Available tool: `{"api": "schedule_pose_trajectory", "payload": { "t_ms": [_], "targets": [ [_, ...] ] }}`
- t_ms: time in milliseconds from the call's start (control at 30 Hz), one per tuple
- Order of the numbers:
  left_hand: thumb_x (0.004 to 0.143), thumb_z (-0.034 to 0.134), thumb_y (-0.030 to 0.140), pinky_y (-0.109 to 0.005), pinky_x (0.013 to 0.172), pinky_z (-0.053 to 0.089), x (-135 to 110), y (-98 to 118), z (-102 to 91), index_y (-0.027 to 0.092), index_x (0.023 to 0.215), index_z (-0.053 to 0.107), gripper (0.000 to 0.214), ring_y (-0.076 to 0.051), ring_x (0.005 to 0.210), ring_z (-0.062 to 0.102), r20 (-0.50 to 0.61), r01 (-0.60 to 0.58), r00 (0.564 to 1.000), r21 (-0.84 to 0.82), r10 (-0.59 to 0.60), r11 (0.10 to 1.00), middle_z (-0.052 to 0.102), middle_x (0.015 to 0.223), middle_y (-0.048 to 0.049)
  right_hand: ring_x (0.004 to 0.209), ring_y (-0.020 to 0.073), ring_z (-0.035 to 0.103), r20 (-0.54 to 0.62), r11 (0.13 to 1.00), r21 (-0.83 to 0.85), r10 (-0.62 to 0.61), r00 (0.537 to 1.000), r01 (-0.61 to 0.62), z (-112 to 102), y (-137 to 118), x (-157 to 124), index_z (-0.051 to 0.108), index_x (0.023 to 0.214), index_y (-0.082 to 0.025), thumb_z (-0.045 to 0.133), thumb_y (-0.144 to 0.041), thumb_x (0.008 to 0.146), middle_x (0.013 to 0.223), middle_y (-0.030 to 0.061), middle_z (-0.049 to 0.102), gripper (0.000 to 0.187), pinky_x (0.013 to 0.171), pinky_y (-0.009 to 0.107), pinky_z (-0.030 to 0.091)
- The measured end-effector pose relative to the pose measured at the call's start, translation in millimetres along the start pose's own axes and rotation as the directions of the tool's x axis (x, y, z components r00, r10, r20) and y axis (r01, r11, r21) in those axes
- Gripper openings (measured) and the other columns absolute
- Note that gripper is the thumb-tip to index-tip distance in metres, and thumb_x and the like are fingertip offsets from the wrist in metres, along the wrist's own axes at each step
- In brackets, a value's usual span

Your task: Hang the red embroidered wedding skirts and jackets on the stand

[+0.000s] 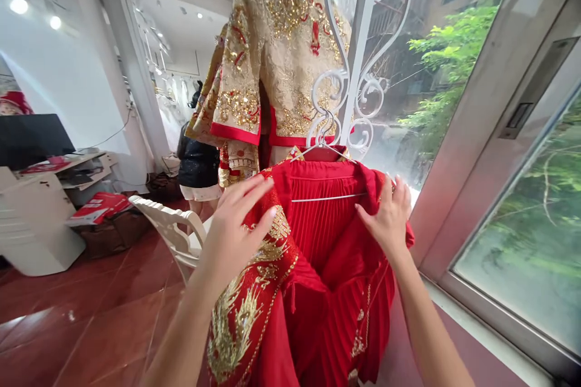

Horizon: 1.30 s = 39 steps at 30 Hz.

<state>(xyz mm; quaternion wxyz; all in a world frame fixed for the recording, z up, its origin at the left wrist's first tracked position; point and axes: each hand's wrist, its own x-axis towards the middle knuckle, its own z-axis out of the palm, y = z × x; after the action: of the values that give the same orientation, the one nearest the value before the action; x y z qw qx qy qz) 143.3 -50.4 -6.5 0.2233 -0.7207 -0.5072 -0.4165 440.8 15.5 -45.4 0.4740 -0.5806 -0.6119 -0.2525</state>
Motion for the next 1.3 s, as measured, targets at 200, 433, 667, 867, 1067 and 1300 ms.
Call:
{"api": "schedule_pose_trajectory", "payload": {
  "t_ms": [200,433,667,867,1067,1300],
  "targets": [
    [0.088,0.044,0.037,-0.044,0.091,0.041,32,-20,48.1,0.018,0.131,0.043,0.047,-0.029,0.110,0.050,-0.012,-0.050,0.998,0.205,0.054,0.977,0.057,0.121,-0.0135,0.133,0.0385,0.022,0.342,0.986,0.015,-0.163,0.926,0.168,11,49,36,0.028,0.141,-0.018,0.033,-0.028,0.089,0.144,0.0150,0.031,0.053,0.096,0.064,0.027],
    [0.093,0.033,0.032,-0.030,0.075,0.046,50,-16,43.9,0.013,0.105,0.064,0.038,-0.021,0.089,0.063,-0.130,-0.049,0.990,0.073,0.058,0.996,0.069,0.099,-0.0107,0.097,0.0267,0.058,0.102,0.973,0.192,-0.148,0.984,0.126,-19,27,73,0.062,0.097,-0.015,0.030,-0.027,0.088,0.100,0.0142,0.065,0.035,0.076,0.037,0.043],
    [0.093,0.035,0.033,-0.026,0.060,0.041,57,3,38.5,0.015,0.094,0.069,0.039,-0.019,0.065,0.064,-0.098,0.097,0.991,0.034,-0.094,0.995,0.071,0.076,-0.0087,0.050,0.0146,0.040,-0.016,0.999,-0.039,0.038,0.999,-0.038,-31,-16,83,0.055,0.069,-0.015,0.033,-0.025,0.084,0.055,0.0051,0.052,0.028,0.053,0.028,0.022],
    [0.090,0.037,0.027,-0.035,0.081,0.044,56,13,24.7,0.016,0.108,0.064,0.035,-0.022,0.085,0.062,0.000,0.057,0.998,0.112,-0.057,0.992,0.069,0.094,-0.0090,0.050,0.0124,0.036,0.169,0.946,0.321,-0.102,0.980,0.043,-32,19,82,0.045,0.056,-0.018,0.037,-0.036,0.081,0.049,-0.0009,0.040,0.031,0.052,0.025,0.027],
    [0.088,0.043,0.028,-0.039,0.091,0.036,69,100,71.1,0.015,0.112,0.056,0.030,-0.024,0.098,0.052,0.212,-0.372,0.907,-0.006,0.364,0.928,0.062,0.099,-0.0093,0.052,0.0125,0.036,0.165,0.930,0.366,-0.056,0.985,-0.008,-31,22,87,0.040,0.054,-0.019,0.038,-0.039,0.078,0.049,-0.0008,0.039,0.032,0.052,0.025,0.028],
    [0.091,0.028,0.011,-0.032,0.070,0.041,48,123,137.4,0.011,0.133,0.040,0.043,-0.020,0.084,0.058,0.311,-0.399,0.869,-0.024,0.386,0.917,0.062,0.089,-0.0104,0.052,0.0118,0.034,0.176,0.934,0.340,0.051,0.983,-0.109,-23,36,107,0.039,0.053,-0.019,0.037,-0.038,0.075,0.049,-0.0007,0.040,0.029,0.051,0.025,0.027]
  ]
}}
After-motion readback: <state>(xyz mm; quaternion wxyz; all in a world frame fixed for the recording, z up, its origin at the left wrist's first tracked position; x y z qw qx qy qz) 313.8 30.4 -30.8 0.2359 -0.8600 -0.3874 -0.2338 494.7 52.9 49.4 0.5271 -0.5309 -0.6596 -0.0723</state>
